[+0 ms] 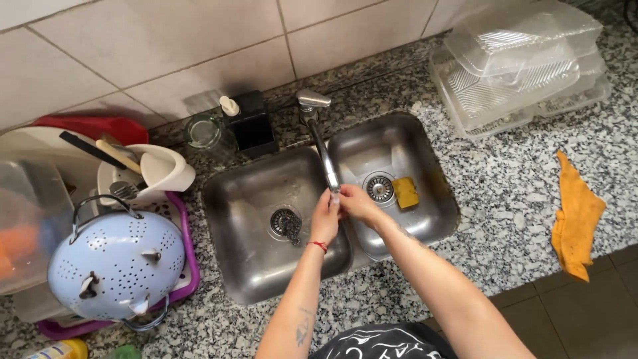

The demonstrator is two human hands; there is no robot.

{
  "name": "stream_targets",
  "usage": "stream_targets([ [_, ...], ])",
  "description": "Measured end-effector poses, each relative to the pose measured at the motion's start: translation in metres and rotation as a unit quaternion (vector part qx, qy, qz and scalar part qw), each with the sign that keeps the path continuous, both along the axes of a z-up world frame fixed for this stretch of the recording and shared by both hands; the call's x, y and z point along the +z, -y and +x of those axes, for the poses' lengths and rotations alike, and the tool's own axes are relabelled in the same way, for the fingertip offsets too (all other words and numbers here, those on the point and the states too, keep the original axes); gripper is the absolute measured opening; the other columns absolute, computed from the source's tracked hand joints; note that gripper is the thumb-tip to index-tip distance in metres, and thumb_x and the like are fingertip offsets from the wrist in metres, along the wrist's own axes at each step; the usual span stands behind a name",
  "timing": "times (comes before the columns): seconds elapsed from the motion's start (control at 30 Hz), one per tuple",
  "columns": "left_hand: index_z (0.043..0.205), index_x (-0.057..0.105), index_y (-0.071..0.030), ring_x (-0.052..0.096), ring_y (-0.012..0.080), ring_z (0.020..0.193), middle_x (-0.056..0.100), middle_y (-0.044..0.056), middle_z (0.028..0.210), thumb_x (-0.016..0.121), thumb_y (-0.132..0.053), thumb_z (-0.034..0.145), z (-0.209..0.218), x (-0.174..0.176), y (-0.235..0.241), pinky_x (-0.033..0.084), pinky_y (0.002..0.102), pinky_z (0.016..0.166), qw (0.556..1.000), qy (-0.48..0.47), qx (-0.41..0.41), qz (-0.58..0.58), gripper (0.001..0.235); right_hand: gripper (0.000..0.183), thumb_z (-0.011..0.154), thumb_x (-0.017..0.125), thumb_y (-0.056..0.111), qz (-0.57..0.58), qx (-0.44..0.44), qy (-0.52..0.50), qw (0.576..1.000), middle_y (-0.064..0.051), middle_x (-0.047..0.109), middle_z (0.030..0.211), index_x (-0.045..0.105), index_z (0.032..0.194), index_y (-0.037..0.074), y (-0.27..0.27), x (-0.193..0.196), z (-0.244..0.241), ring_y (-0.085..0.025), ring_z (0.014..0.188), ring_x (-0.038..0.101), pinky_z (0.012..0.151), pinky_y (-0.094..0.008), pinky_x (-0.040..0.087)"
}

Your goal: Cleaning the kitchen area by wiping down the stove, countertops, and sink using a cloth and sponge.

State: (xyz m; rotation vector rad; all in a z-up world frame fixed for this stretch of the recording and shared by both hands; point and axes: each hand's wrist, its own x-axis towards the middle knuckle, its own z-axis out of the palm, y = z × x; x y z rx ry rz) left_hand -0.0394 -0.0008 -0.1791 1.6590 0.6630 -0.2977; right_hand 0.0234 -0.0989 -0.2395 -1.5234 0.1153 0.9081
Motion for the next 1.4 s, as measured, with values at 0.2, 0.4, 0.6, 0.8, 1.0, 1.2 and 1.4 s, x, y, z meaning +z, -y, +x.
stream_targets([
  [0.2, 0.141, 0.032, -0.002, 0.055, 0.0362, 0.112, 0.040, 0.025, 0.138, 0.068, 0.009, 0.071, 0.003, 0.014, -0.009, 0.054, 0.036, 0.088, 0.996, 0.059, -0.030, -0.067, 0.079, 0.023, 0.091, 0.056, 0.015, 0.083, -0.045, -0.034, 0.995, -0.013, 0.064, 0.085, 0.058, 0.104, -0.003, 0.022, 0.031, 0.010, -0.020, 0.071, 0.068, 0.064, -0.032, 0.059],
  [0.4, 0.125, 0.052, 0.002, 0.063, 0.0348, 0.101, 0.058, 0.023, 0.117, 0.049, 0.018, 0.075, -0.002, -0.005, -0.005, 0.055, 0.036, 0.083, 0.996, 0.090, 0.026, 0.005, 0.053, 0.024, 0.080, 0.050, 0.002, -0.305, 0.023, 0.316, 0.898, -0.005, 0.063, 0.087, 0.062, 0.095, 0.017, 0.065, -0.020, 0.035, -0.027, 0.085, 0.063, 0.076, -0.039, 0.051],
  [0.6, 0.111, 0.064, -0.011, 0.070, 0.0174, 0.087, 0.071, 0.008, 0.100, 0.062, 0.004, 0.073, 0.016, 0.022, 0.003, 0.058, 0.027, 0.071, 0.995, 0.089, 0.040, -0.032, 0.041, 0.053, 0.061, 0.073, 0.006, -0.063, 0.126, 0.332, 0.933, -0.014, 0.057, 0.088, 0.062, 0.112, 0.009, 0.039, 0.037, -0.003, -0.026, 0.074, 0.065, 0.066, -0.040, 0.054],
  [0.8, 0.129, 0.051, -0.013, 0.057, 0.0206, 0.113, 0.062, 0.008, 0.120, 0.078, -0.023, 0.071, 0.006, 0.006, -0.014, 0.040, 0.041, 0.092, 0.992, 0.125, 0.028, 0.003, 0.065, 0.012, 0.080, 0.056, 0.009, -0.111, 0.009, 0.195, 0.975, -0.002, 0.067, 0.058, 0.065, 0.078, 0.016, 0.012, 0.012, -0.010, -0.013, 0.057, 0.067, 0.058, -0.026, 0.052],
  [1.0, 0.081, 0.070, -0.014, 0.048, 0.0123, 0.029, 0.054, 0.001, 0.053, 0.050, -0.031, 0.095, -0.030, -0.022, -0.030, 0.039, 0.021, 0.031, 0.999, -0.028, 0.022, -0.040, 0.030, 0.029, 0.092, 0.055, 0.026, 0.051, -0.083, 0.032, 0.995, -0.015, 0.064, 0.078, 0.061, 0.100, -0.001, 0.015, -0.001, 0.004, -0.021, 0.069, 0.066, 0.060, -0.031, 0.057],
  [1.2, 0.098, 0.072, -0.021, 0.059, 0.0118, 0.053, 0.070, -0.002, 0.068, 0.041, -0.026, 0.086, -0.039, -0.011, -0.046, 0.046, 0.023, 0.056, 0.995, -0.098, -0.029, 0.023, 0.034, 0.058, 0.082, 0.068, 0.032, -0.587, 0.207, 0.283, 0.730, -0.010, 0.032, 0.145, 0.045, 0.135, 0.034, 0.113, -0.058, 0.035, -0.037, 0.134, 0.026, 0.094, -0.062, 0.035],
  [1.4, 0.119, 0.060, -0.016, 0.064, 0.0193, 0.058, 0.064, 0.012, 0.091, 0.052, -0.019, 0.091, -0.034, 0.042, -0.021, 0.054, 0.027, 0.039, 0.997, -0.072, -0.010, -0.022, 0.029, 0.031, 0.081, 0.067, 0.014, -0.535, 0.191, 0.202, 0.798, -0.015, 0.045, 0.115, 0.057, 0.109, 0.008, 0.144, -0.161, 0.025, -0.043, 0.093, 0.062, 0.067, -0.050, 0.058],
])
